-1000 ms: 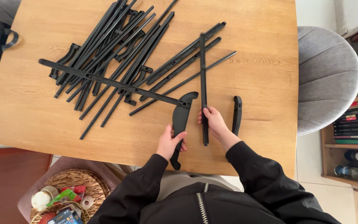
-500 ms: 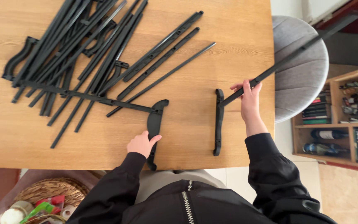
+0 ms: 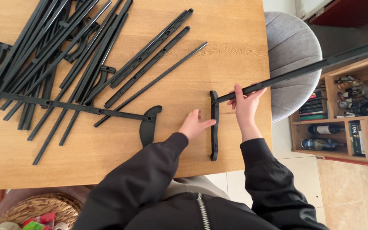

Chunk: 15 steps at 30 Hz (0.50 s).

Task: The person assembles a black metal frame on a wooden table. They pick up rods and curved connectors, insert the rods into the connectors, and build a multi-legged structure. The person handles the parts one at a time and arranges them into a standing frame.

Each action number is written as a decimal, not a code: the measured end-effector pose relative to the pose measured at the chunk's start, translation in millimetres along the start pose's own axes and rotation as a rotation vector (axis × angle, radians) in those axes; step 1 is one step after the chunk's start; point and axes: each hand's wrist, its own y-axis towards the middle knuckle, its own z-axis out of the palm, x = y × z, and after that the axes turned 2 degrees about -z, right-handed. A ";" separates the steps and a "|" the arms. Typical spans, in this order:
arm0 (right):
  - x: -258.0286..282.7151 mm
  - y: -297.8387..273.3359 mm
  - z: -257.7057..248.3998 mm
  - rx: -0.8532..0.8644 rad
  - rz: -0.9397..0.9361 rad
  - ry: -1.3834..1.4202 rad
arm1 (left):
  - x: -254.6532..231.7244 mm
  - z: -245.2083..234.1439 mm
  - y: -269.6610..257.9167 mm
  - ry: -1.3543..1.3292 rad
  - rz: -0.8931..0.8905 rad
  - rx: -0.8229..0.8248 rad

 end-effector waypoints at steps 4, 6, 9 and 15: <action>-7.4 0.3 -0.7 -0.026 -0.003 -0.014 | 9.3 30.4 41.4 -0.181 -0.112 -0.030; -11.4 0.0 -3.3 -0.026 -0.008 0.005 | 10.8 37.6 50.4 -0.194 -0.138 -0.006; -15.1 -1.3 -5.7 -0.042 -0.025 0.018 | 7.6 43.7 52.5 -0.411 -0.193 0.078; -14.3 -4.3 0.6 -0.079 -0.077 -0.047 | -5.4 44.0 46.8 -0.707 -0.267 0.189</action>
